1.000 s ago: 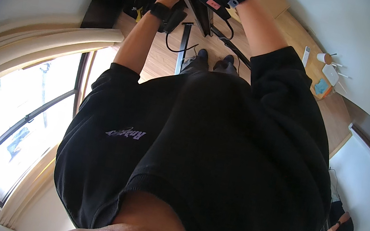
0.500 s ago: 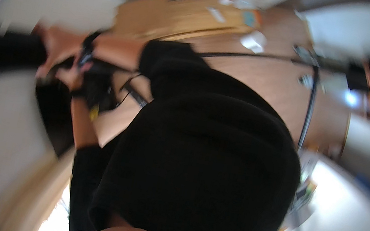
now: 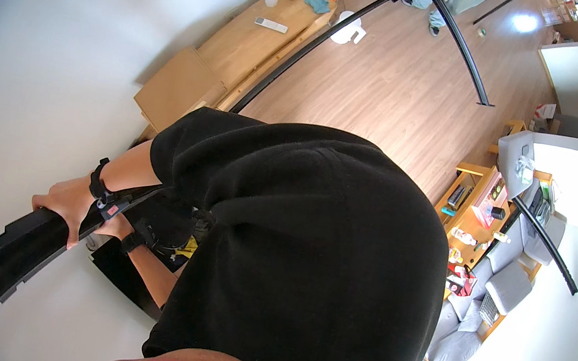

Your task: The person assembles a metal frame by connecting long black bars and applying tape to joints. They handle multiple frame pieces, align them, and secure connections with tape while moving around the room.

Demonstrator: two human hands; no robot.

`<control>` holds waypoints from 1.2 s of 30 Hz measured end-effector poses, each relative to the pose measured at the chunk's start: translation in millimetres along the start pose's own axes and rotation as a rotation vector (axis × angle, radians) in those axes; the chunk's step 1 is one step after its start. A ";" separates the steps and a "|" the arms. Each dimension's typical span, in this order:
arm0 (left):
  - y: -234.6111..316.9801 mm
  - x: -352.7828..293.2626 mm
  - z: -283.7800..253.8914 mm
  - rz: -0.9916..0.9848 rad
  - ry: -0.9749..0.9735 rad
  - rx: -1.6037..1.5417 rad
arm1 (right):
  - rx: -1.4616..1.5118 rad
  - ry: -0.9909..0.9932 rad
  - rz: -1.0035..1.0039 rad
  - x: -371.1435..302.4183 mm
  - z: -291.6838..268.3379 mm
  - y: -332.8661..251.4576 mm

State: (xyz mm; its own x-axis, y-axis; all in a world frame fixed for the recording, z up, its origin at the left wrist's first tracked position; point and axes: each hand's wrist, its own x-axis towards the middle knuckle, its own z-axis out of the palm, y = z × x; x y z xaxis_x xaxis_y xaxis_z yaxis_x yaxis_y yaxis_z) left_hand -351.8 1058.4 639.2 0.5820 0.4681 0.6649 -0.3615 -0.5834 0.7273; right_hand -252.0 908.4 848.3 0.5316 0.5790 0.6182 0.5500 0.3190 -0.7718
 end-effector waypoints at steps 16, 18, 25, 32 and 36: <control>19.6 69.7 7.3 -0.205 -0.027 -0.254 | 0.078 0.013 0.154 43.7 27.3 23.1; 9.3 69.5 4.1 -0.201 -0.037 -0.219 | 0.106 0.080 0.044 42.7 28.7 25.3; -51.9 71.2 -9.6 -0.640 -0.016 -0.491 | -0.134 0.321 0.107 37.0 49.7 18.1; -62.4 81.9 -22.7 -0.407 -0.375 -0.394 | -0.184 0.348 0.129 43.1 57.6 31.3; -40.8 102.5 -26.3 -0.496 -0.411 -0.416 | -0.240 0.280 0.114 50.8 55.4 43.5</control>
State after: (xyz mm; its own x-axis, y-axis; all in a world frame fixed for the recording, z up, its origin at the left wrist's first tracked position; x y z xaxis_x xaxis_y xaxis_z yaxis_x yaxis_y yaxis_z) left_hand -296.5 1147.6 682.1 0.9422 0.2783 0.1867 -0.1849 -0.0331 0.9822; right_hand -236.7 993.3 837.9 0.7352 0.3628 0.5726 0.5946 0.0607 -0.8018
